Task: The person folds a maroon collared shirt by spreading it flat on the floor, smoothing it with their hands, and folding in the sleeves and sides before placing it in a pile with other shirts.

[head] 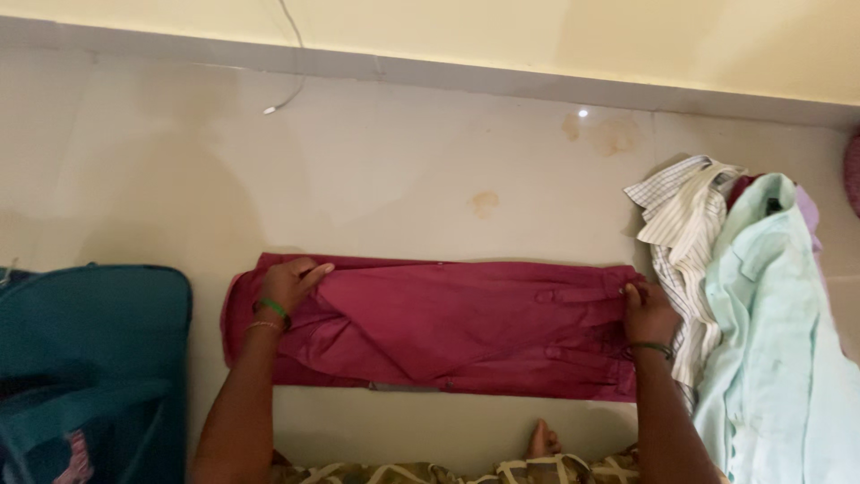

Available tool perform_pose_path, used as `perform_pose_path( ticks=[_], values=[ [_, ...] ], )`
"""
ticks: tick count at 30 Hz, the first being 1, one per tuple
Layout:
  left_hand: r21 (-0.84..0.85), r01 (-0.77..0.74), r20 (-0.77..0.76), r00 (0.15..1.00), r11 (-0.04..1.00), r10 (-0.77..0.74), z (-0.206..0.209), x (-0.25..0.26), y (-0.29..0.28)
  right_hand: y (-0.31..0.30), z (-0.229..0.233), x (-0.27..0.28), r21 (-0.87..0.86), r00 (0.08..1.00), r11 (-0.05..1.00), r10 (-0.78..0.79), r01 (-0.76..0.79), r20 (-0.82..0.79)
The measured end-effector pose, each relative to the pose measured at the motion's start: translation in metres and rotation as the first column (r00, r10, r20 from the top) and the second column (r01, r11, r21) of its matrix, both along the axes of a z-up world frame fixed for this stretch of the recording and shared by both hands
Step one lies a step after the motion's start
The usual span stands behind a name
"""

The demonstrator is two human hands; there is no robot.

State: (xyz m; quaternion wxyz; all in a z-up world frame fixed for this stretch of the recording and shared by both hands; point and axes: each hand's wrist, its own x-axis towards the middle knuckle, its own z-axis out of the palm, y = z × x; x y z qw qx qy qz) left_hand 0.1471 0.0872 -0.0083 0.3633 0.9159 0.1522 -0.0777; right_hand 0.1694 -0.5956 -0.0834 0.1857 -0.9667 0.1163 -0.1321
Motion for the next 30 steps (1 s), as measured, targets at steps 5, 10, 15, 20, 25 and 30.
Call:
perform_pose_path(
  ticks=[5, 10, 15, 20, 25, 30],
  values=[
    [0.011, 0.131, 0.204, 0.970, 0.991, -0.130, -0.002, 0.003, 0.006, 0.040, 0.056, -0.011, -0.218, 0.998, 0.974, -0.050, 0.057, 0.040],
    [-0.001, 0.088, 0.033, 0.996, 0.996, -0.088, -0.020, 0.000, 0.012, 0.124, 0.077, -0.057, -0.231, 0.923, 0.938, 0.309, -0.257, 0.228],
    [-0.149, 0.055, 0.049, 0.998, 0.987, -0.048, -0.030, -0.001, 0.015, 0.260, 0.080, -0.139, -0.047, 0.575, 0.609, 0.770, -0.792, 0.275],
    [-0.244, 0.109, 0.091, 0.992, 0.964, -0.089, -0.032, -0.003, 0.021, 0.325, 0.105, -0.147, 0.006, 0.522, 0.523, 0.851, -0.852, -0.056],
    [-0.383, 0.044, 0.037, 0.999, 0.923, -0.032, -0.035, -0.009, 0.023, 0.333, 0.085, -0.145, 0.034, 0.502, 0.504, 0.863, -0.863, -0.059],
    [-0.185, 0.098, 0.184, 0.981, 0.978, -0.064, -0.038, -0.010, 0.015, 0.327, 0.083, -0.153, 0.199, 0.508, 0.495, 0.861, -0.846, 0.018]
  ],
)
